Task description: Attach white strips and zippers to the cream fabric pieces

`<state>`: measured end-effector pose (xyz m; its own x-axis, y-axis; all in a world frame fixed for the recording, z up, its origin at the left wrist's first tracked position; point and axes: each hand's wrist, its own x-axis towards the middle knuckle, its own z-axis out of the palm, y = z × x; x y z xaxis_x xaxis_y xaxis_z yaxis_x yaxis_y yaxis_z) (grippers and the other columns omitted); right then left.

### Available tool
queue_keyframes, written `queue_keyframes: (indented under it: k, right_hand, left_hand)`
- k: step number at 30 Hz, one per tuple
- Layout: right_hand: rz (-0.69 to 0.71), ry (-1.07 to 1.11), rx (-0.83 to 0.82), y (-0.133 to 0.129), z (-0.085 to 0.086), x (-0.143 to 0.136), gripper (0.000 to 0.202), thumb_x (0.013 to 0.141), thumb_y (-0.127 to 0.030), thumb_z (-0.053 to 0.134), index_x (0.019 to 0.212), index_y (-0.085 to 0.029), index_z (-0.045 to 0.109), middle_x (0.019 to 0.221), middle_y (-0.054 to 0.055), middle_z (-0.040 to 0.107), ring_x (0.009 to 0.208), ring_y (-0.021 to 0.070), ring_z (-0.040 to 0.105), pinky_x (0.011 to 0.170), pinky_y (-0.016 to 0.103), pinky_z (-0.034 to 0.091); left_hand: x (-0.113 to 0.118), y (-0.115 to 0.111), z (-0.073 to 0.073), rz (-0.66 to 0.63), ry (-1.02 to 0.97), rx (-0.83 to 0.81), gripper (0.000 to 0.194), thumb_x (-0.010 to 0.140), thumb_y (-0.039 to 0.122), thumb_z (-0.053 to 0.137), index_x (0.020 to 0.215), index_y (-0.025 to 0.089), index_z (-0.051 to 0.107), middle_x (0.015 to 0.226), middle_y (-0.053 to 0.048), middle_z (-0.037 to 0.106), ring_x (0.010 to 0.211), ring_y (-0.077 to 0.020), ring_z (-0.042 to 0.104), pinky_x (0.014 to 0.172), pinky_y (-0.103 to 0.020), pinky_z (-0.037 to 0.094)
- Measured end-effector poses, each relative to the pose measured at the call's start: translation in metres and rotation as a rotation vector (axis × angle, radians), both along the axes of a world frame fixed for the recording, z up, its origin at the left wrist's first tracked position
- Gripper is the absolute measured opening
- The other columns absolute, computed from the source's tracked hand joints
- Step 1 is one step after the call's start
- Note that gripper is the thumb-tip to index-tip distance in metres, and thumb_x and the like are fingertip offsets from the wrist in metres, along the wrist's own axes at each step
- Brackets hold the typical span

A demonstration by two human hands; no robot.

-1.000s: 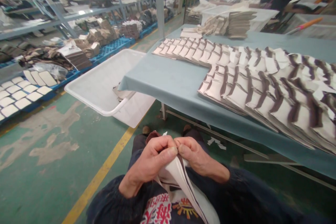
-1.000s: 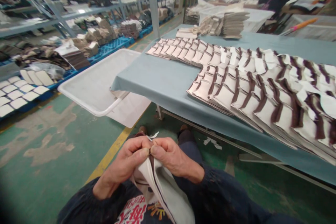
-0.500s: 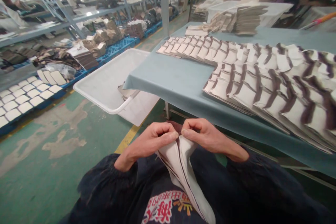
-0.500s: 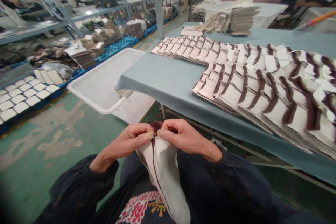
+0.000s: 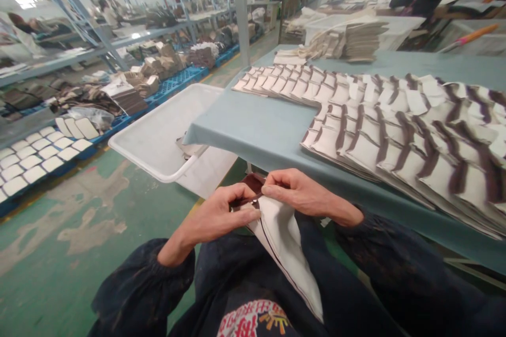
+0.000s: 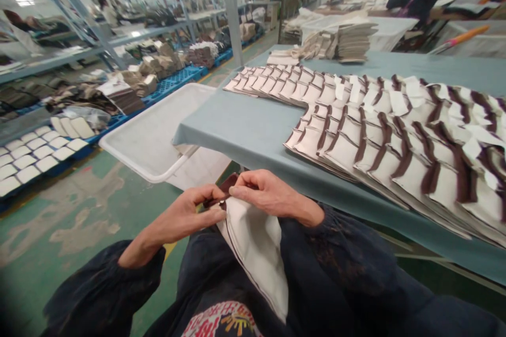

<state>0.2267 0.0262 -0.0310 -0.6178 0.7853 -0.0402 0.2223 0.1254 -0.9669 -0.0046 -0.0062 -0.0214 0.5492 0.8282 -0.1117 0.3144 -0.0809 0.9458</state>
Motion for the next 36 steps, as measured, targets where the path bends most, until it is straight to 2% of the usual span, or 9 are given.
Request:
queue_keyframes:
  k: [4, 8, 10, 13, 17, 22, 27, 31, 36]
  right_hand:
    - [-0.021, -0.016, -0.005, -0.008, -0.004, -0.002, 0.046, 0.092, -0.059, 0.061, 0.071, -0.020, 0.050, 0.065, -0.006, 0.038, 0.060, 0.0102, 0.030, 0.054, 0.026, 0.026]
    - [-0.069, -0.052, 0.012, -0.014, -0.010, -0.004, 0.045, 0.095, -0.058, 0.056, 0.074, -0.019, 0.053, 0.066, -0.005, 0.040, 0.061, 0.0110, 0.033, 0.055, 0.027, 0.027]
    - [-0.080, -0.041, 0.005, -0.017, -0.013, -0.003, 0.043, 0.097, -0.057, 0.053, 0.078, -0.018, 0.056, 0.069, -0.004, 0.045, 0.063, 0.0117, 0.037, 0.057, 0.026, 0.029]
    - [-0.036, 0.016, -0.041, -0.022, -0.015, -0.002, 0.036, 0.094, -0.052, 0.057, 0.089, -0.017, 0.060, 0.074, -0.003, 0.051, 0.066, 0.0119, 0.042, 0.059, 0.026, 0.034]
    - [-0.013, 0.049, -0.061, -0.030, -0.012, -0.003, 0.022, 0.085, -0.036, 0.070, 0.090, -0.018, 0.060, 0.071, -0.004, 0.052, 0.064, 0.0116, 0.045, 0.061, 0.025, 0.038]
    - [-0.030, 0.048, -0.030, -0.034, -0.015, -0.001, 0.019, 0.085, -0.034, 0.070, 0.085, -0.017, 0.061, 0.072, -0.004, 0.055, 0.064, 0.0109, 0.046, 0.060, 0.024, 0.038]
    - [-0.051, 0.016, 0.046, -0.036, -0.023, 0.003, 0.022, 0.090, -0.038, 0.067, 0.084, -0.017, 0.062, 0.072, -0.003, 0.059, 0.063, 0.0108, 0.048, 0.060, 0.024, 0.039]
    - [-0.052, -0.035, 0.202, -0.040, -0.027, 0.005, 0.018, 0.095, -0.034, 0.067, 0.088, -0.017, 0.066, 0.078, 0.000, 0.069, 0.068, 0.0125, 0.058, 0.063, 0.025, 0.045]
    - [-0.024, -0.093, 0.654, -0.041, -0.022, 0.006, 0.011, 0.099, -0.024, 0.063, 0.097, -0.020, 0.073, 0.087, 0.004, 0.078, 0.073, 0.0155, 0.068, 0.068, 0.027, 0.049]
  left_hand:
    - [0.008, -0.009, -0.007, 0.088, 0.107, 0.155, 0.019, 0.093, 0.032, 0.063, 0.081, 0.017, 0.059, 0.070, 0.005, 0.049, 0.064, -0.0111, 0.042, 0.060, -0.025, 0.033]
    - [0.012, -0.014, -0.011, 0.077, 0.192, 0.365, 0.024, 0.099, 0.029, 0.052, 0.079, 0.017, 0.059, 0.069, 0.003, 0.053, 0.064, -0.0114, 0.045, 0.062, -0.026, 0.032]
    - [0.013, -0.018, -0.011, 0.107, 0.159, 0.310, 0.031, 0.100, 0.032, 0.051, 0.073, 0.018, 0.052, 0.066, 0.004, 0.046, 0.063, -0.0110, 0.041, 0.060, -0.026, 0.031]
    - [0.014, -0.021, -0.011, 0.094, -0.003, 0.023, 0.041, 0.100, 0.046, 0.051, 0.070, 0.019, 0.046, 0.066, 0.005, 0.038, 0.060, -0.0104, 0.034, 0.056, -0.024, 0.029]
    - [0.014, -0.023, -0.012, 0.045, -0.096, -0.147, 0.055, 0.098, 0.066, 0.050, 0.069, 0.019, 0.045, 0.067, 0.004, 0.041, 0.062, -0.0116, 0.035, 0.056, -0.024, 0.031]
    - [0.012, -0.027, -0.012, 0.087, -0.100, -0.051, 0.058, 0.105, 0.056, 0.037, 0.076, 0.016, 0.066, 0.076, -0.002, 0.061, 0.073, -0.0162, 0.052, 0.074, -0.028, 0.045]
    - [0.003, -0.035, -0.018, 0.065, -0.114, -0.165, 0.028, 0.091, 0.040, 0.066, 0.096, 0.014, 0.074, 0.086, -0.003, 0.069, 0.076, -0.0153, 0.056, 0.070, -0.025, 0.046]
    - [0.002, -0.040, -0.018, 0.108, -0.088, -0.188, 0.030, 0.090, 0.040, 0.068, 0.096, 0.012, 0.076, 0.084, -0.004, 0.070, 0.074, -0.0146, 0.055, 0.068, -0.025, 0.045]
    - [0.004, -0.039, -0.013, 0.117, -0.078, -0.173, 0.032, 0.090, 0.042, 0.067, 0.092, 0.011, 0.076, 0.078, -0.003, 0.066, 0.069, -0.0132, 0.052, 0.063, -0.024, 0.043]
